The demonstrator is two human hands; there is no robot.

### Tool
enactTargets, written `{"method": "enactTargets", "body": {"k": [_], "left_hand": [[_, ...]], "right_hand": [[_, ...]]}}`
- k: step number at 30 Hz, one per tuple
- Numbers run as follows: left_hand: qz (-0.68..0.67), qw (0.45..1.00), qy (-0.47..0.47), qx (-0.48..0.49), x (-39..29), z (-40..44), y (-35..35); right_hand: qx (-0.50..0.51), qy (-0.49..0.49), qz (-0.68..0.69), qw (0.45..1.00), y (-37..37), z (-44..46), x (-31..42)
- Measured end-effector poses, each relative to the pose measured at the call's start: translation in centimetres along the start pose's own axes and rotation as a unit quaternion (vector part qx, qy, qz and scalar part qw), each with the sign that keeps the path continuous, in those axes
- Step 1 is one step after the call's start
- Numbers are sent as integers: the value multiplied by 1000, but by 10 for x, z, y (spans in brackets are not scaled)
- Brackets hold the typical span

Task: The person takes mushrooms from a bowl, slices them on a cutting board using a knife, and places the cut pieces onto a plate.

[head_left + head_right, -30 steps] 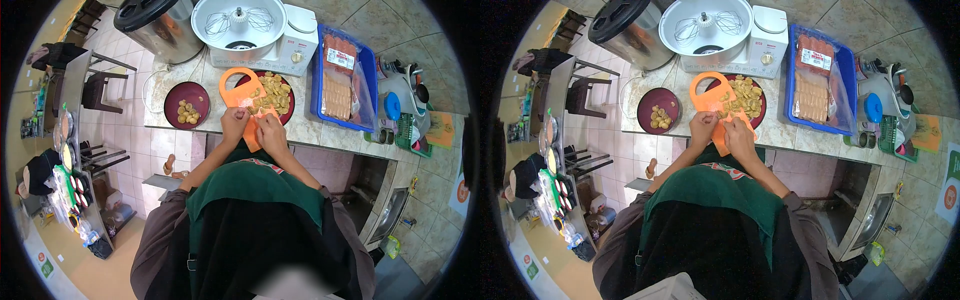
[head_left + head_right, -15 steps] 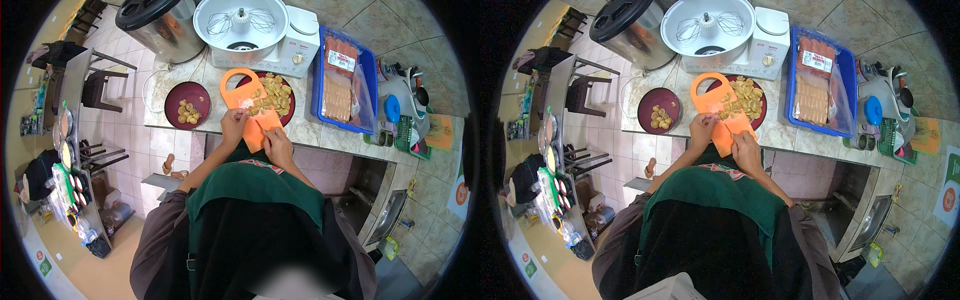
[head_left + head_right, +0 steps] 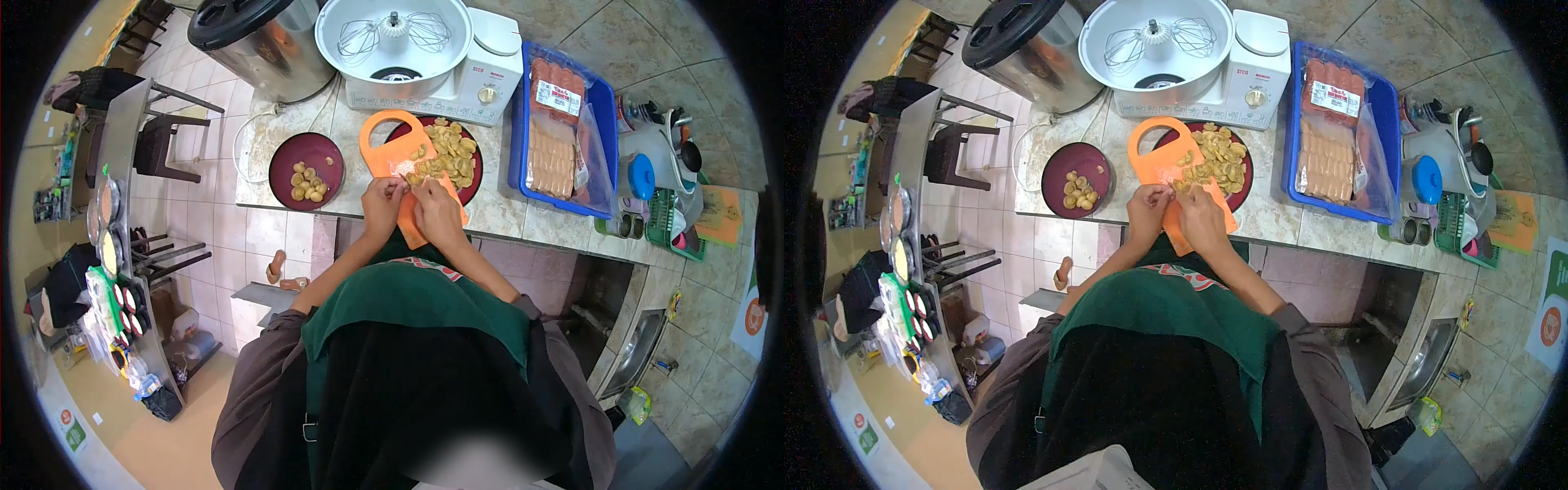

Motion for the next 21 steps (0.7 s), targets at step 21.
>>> {"method": "enactTargets", "body": {"k": [21], "left_hand": [[-33,999,28,28,-4,-1,4]], "right_hand": [[19,-21,14,1000,17,-4,9]]}}
Point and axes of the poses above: each hand's wrist, its own z-axis towards the middle knuckle, its own y-axis out of the back of the hand, x = y × z, the point moved 5 cm from there along z, towards the middle knuckle, and after that the axes turned 5 degrees about z, right-handed, at the moved point
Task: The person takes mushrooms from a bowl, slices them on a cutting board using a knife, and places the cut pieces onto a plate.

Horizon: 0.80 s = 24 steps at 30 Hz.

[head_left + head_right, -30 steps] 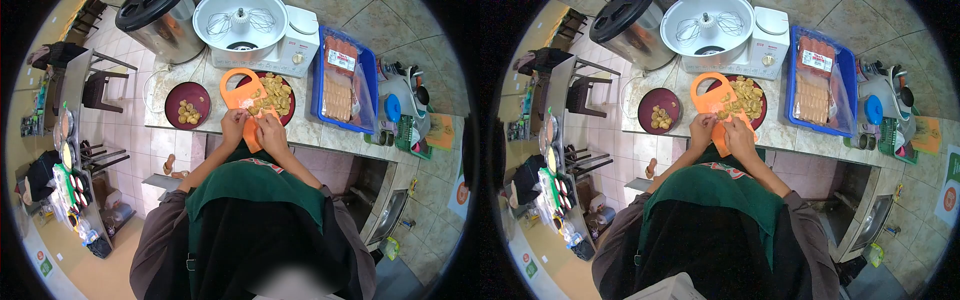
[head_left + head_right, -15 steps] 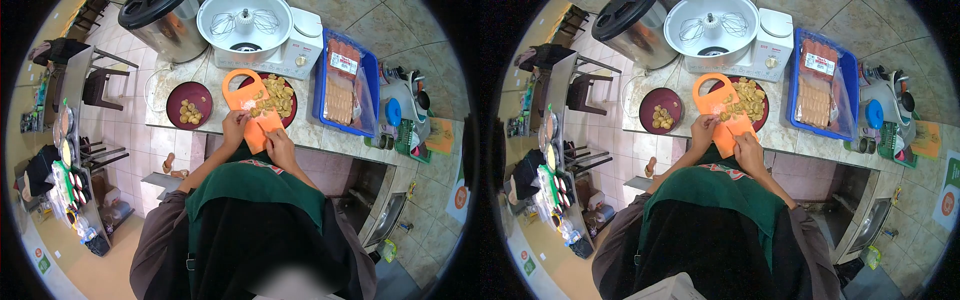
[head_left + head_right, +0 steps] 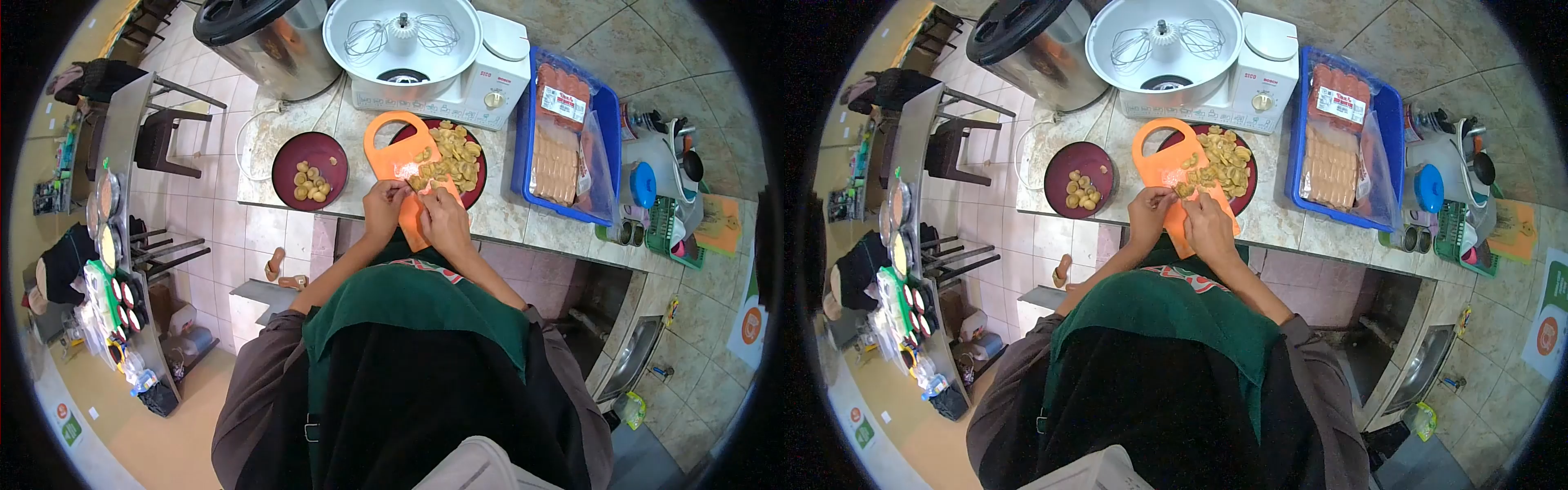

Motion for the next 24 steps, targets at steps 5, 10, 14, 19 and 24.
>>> {"method": "enactTargets", "body": {"k": [5,10,14,19,24], "left_hand": [[68,997,-29,-11,-5,0,1],[94,995,-13,-12,-8,-2,1],[72,997,-30,-27,-5,2,0],[90,990,-73,-77,-35,18,13],[261,936,-147,-182,-83,46,84]], "right_hand": [[8,0,-3,1000,-15,11,-4],[-33,-10,14,999,-13,-16,-10],[-6,-66,77,995,7,-51,-18],[-28,-21,67,997,6,-28,-6],[-31,-12,15,999,-15,-1,-21]]}}
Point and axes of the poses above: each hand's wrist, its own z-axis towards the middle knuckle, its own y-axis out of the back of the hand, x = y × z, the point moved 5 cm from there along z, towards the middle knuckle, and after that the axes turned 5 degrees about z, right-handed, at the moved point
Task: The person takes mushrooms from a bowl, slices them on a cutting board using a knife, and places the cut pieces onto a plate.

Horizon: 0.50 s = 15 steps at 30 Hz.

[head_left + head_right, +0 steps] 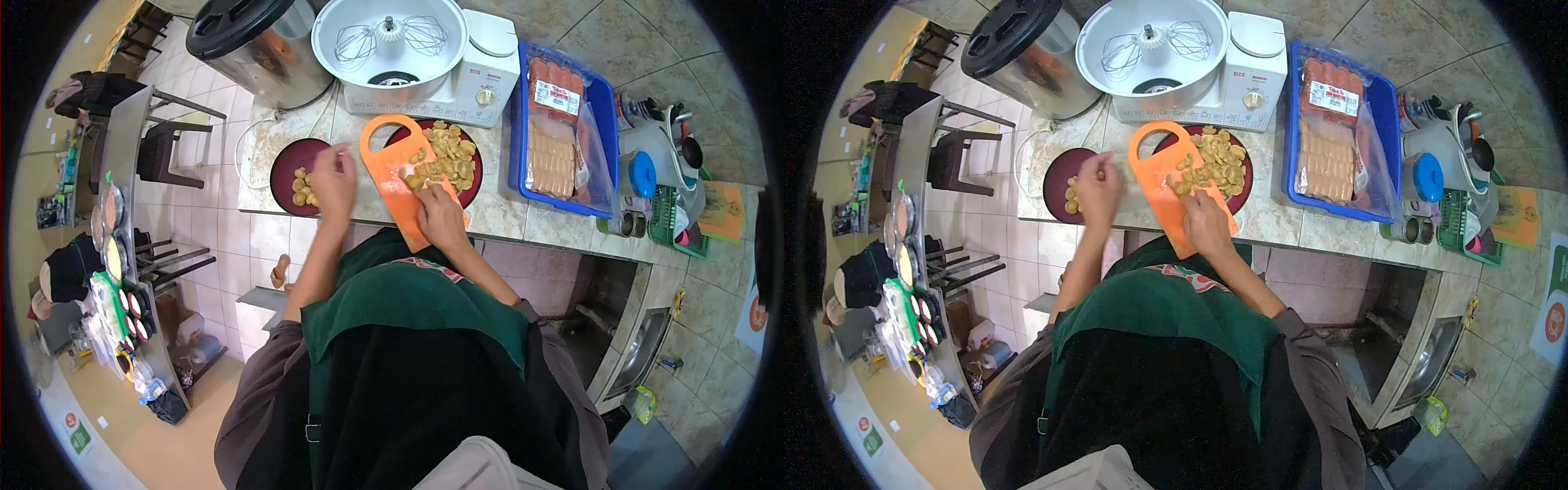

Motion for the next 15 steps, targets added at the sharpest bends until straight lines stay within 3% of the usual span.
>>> {"method": "enactTargets", "body": {"k": [1,3,4,6,12,15], "left_hand": [[36,998,57,7,3,10,19],[236,971,8,28,58,21,27],[337,938,36,75,77,20,29],[389,913,39,114,99,19,24],[441,882,-9,167,111,28,-1],[390,899,38,193,99,32,4]], "right_hand": [[-14,-2,-3,1000,4,2,-3],[-28,-14,3,1000,12,0,-5],[-26,-14,6,1000,17,-1,-1],[-11,-10,11,1000,18,-9,2],[-18,-33,2,999,17,-16,-9],[-25,-36,-4,999,22,-12,-7]]}}
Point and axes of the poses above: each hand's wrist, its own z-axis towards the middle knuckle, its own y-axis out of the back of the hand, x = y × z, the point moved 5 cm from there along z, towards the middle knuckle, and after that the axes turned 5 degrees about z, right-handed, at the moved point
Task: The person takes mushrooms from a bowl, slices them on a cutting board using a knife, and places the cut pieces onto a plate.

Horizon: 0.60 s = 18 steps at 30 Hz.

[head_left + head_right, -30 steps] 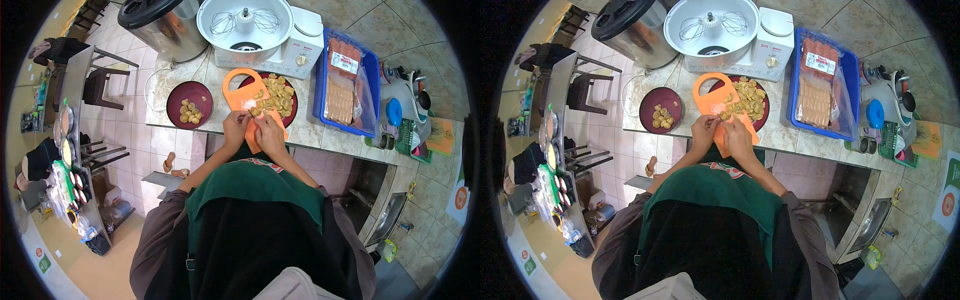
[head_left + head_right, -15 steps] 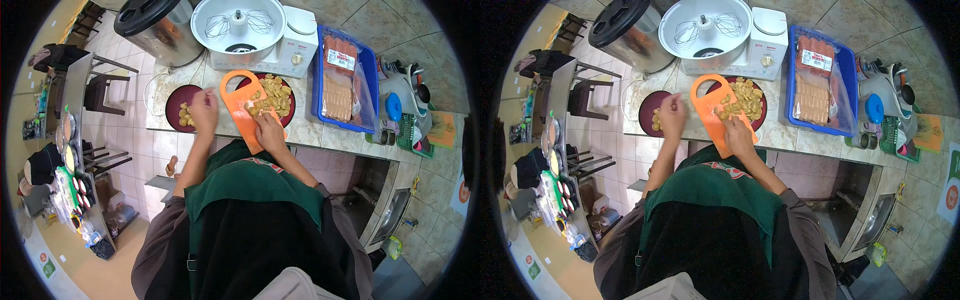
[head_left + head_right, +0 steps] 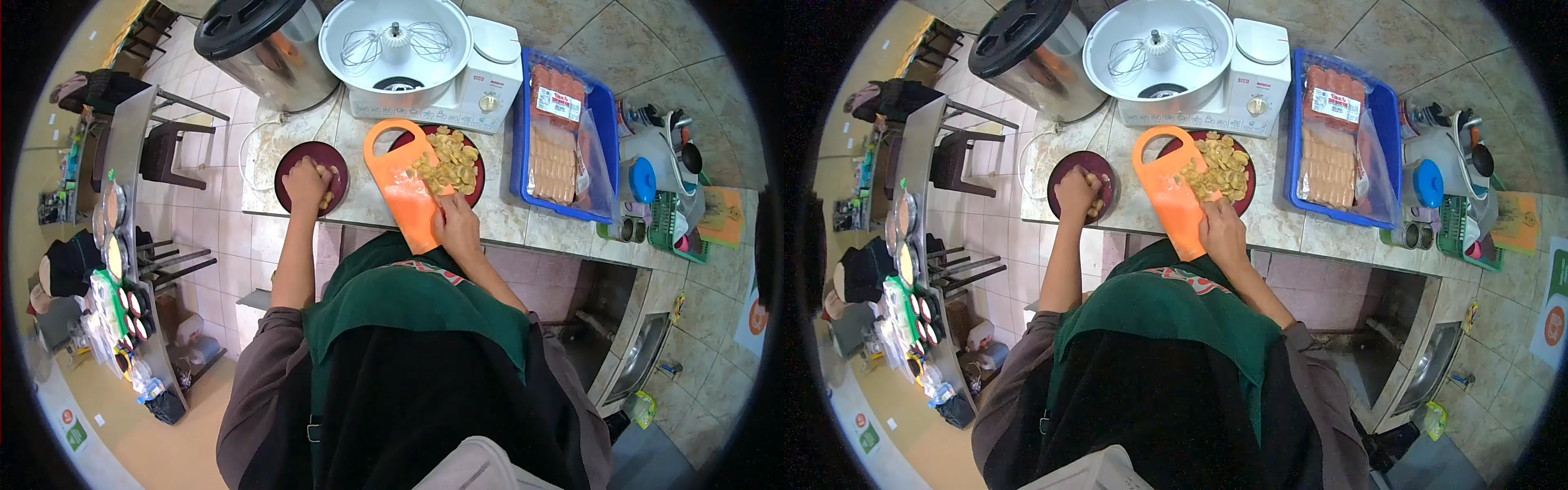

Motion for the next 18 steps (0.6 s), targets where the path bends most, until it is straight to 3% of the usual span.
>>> {"method": "enactTargets", "body": {"k": [6,7,9,11,15,18], "left_hand": [[-189,971,-68,-129,-29,-25,52],[-300,944,-76,-115,-40,-29,55],[-362,915,-158,-87,-78,-49,67],[-417,889,-181,-44,-104,-60,31],[-456,868,-198,3,-139,-83,9],[-439,871,-220,-13,-146,-90,-1]], "right_hand": [[10,11,1,1000,-9,1,-2],[-2,-7,-1,1000,-5,1,-6],[0,-38,-1,999,0,2,-5],[-15,6,21,1000,-2,7,4],[30,4,1,1000,-21,21,5],[-9,-30,6,999,-14,23,-3]]}}
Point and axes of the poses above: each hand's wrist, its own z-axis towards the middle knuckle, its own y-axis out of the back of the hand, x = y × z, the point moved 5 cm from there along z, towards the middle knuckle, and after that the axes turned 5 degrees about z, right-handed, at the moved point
